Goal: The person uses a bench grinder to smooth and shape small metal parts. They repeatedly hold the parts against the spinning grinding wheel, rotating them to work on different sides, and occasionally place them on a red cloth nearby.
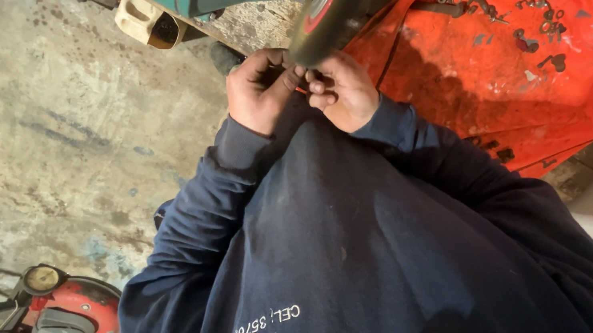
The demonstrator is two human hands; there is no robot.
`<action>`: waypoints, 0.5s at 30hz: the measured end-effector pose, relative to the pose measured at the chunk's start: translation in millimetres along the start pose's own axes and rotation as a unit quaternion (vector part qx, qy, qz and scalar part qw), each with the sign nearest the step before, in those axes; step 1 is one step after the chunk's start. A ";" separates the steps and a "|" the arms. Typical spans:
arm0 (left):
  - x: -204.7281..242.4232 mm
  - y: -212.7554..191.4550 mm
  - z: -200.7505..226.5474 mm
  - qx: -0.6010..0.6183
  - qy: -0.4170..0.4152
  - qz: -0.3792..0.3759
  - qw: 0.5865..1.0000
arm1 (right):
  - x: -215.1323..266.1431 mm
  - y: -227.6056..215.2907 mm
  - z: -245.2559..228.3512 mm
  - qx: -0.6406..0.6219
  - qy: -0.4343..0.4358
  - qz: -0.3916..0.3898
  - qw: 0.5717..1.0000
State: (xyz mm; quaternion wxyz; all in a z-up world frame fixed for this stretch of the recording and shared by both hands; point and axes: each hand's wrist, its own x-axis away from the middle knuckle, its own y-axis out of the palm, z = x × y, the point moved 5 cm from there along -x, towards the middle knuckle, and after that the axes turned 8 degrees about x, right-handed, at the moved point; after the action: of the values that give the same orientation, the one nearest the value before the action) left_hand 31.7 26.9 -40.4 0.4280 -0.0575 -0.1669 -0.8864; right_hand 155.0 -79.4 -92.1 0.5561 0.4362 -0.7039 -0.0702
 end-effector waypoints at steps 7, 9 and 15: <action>9.2 7.6 -3.9 -0.002 0.010 -0.059 0.998 | 31.0 -4.0 -12.4 0.220 -0.198 0.022 0.955; 13.6 8.0 -18.3 0.000 -0.011 -0.056 0.998 | 38.0 -5.5 -20.3 0.288 -0.243 0.040 0.925; 17.1 9.6 -31.5 -0.050 -0.018 -0.090 0.995 | 38.0 -62.9 -88.7 0.421 -0.401 0.123 0.804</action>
State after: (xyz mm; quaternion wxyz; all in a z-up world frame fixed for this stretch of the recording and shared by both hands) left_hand 29.7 -2.2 -63.4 0.3404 -0.0795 -0.1343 -0.9273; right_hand 263.6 -109.7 -68.5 -0.0105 0.4701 -0.8724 0.1339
